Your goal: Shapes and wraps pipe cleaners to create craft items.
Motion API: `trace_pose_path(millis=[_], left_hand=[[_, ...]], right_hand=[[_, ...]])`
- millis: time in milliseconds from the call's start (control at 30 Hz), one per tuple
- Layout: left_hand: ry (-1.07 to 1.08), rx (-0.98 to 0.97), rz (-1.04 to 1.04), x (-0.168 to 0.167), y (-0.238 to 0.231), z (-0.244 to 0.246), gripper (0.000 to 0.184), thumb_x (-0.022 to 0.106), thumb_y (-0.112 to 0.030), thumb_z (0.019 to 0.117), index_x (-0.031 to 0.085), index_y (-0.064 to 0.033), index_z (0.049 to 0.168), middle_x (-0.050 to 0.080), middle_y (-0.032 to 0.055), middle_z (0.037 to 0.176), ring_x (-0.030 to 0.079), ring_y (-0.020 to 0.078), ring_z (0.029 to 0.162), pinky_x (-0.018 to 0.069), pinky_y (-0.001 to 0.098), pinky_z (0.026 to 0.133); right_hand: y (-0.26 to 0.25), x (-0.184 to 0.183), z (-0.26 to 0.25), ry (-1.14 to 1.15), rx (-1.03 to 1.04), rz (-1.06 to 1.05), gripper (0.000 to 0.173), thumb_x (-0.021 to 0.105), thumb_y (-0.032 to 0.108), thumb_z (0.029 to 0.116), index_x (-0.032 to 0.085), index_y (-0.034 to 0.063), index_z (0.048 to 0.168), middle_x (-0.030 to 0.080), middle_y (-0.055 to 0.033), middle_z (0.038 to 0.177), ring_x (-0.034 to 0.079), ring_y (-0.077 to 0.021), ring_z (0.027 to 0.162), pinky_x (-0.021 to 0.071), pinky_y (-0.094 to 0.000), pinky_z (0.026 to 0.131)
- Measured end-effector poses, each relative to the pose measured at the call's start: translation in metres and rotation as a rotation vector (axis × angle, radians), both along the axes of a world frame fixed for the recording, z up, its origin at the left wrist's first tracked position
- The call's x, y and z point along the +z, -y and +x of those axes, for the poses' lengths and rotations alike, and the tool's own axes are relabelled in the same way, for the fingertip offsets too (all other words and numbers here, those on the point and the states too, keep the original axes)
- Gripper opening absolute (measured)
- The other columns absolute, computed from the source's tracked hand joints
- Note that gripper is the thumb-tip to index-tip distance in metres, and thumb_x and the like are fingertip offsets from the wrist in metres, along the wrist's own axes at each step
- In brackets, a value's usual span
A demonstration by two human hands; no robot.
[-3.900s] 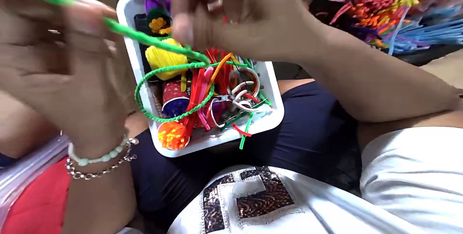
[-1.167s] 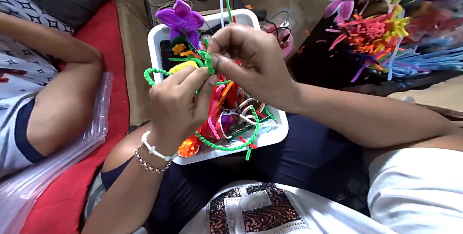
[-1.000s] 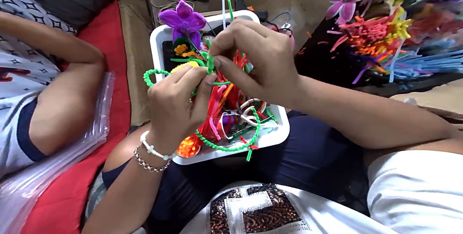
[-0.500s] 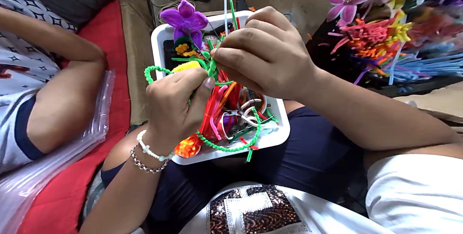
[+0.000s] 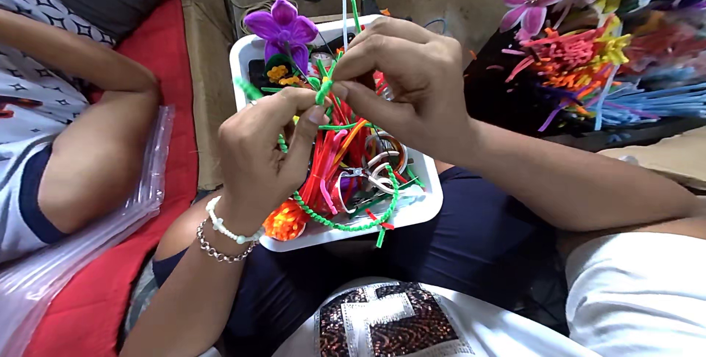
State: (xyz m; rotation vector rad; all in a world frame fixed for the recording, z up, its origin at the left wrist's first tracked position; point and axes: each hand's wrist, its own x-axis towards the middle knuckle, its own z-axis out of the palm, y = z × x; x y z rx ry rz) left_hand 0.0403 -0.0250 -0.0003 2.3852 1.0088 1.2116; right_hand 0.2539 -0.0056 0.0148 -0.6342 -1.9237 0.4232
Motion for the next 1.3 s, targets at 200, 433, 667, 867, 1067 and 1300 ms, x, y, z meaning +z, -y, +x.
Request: trace_pose_path(millis=[200,433,667,867,1067,1300], left_hand=[[0.117,-0.050,-0.095,-0.003,0.002,0.005,0.019,0.054,-0.010,0.1050,0.066,0.0047,0.101,0.069,0.0053,0.088,0.064,0.0034,0.075,0.0539,0.0181,0.066],[0.087,-0.028,-0.107,0.000,0.001,-0.001,0.023,0.051,-0.012,0.1054,0.068,0.0033,0.101,0.064,0.0027,0.080,0.057,0.0025,0.066,0.0484,0.0172,0.058],[0.040,-0.017,-0.075,-0.001,0.001,-0.002,0.025,0.050,-0.012,0.1049,0.070,0.0034,0.102,0.066,0.0043,0.083,0.057,0.0021,0.067,0.0476,0.0171,0.059],[0.018,0.000,-0.063,-0.003,0.001,0.000,0.026,0.050,-0.014,0.1057,0.070,0.0025,0.105,0.069,0.0065,0.088,0.064,0.0057,0.075,0.0531,0.0214,0.066],[0.094,-0.033,-0.149,-0.006,0.004,0.010,0.020,0.054,-0.009,0.1038,0.069,0.0032,0.102,0.069,0.0039,0.086,0.063,0.0017,0.074,0.0531,0.0168,0.066],[0.134,-0.070,-0.238,-0.002,0.000,0.002,0.019,0.052,-0.008,0.1051,0.067,0.0008,0.099,0.064,-0.0006,0.078,0.058,0.0012,0.066,0.0499,0.0154,0.060]], right_hand=[[0.007,-0.012,-0.017,-0.344,0.206,-0.516,0.009,0.061,0.002,0.1003,0.066,-0.0041,0.106,0.066,-0.0057,0.101,0.065,-0.0077,0.091,0.0580,-0.0238,0.083],[-0.008,-0.007,0.002,0.006,0.034,-0.118,0.017,0.070,0.009,0.0966,0.072,-0.0045,0.107,0.070,-0.0120,0.105,0.068,-0.0124,0.092,0.0596,-0.0278,0.081],[-0.004,0.007,0.008,0.224,-0.017,0.051,0.012,0.068,0.008,0.0975,0.076,-0.0004,0.100,0.070,-0.0133,0.101,0.067,-0.0119,0.089,0.0562,-0.0230,0.079],[-0.003,-0.003,0.001,0.180,0.001,-0.078,0.016,0.055,0.010,0.1035,0.066,-0.0021,0.099,0.062,-0.0103,0.098,0.061,-0.0116,0.091,0.0521,-0.0231,0.081],[0.018,-0.010,-0.026,-0.373,0.122,-0.819,0.008,0.050,0.003,0.1052,0.058,0.0020,0.105,0.060,-0.0007,0.091,0.061,-0.0022,0.080,0.0544,-0.0179,0.077],[0.001,-0.013,-0.011,-0.223,0.167,-0.685,0.014,0.054,0.009,0.1046,0.063,0.0021,0.114,0.066,-0.0023,0.105,0.063,-0.0056,0.095,0.0542,-0.0219,0.085]])
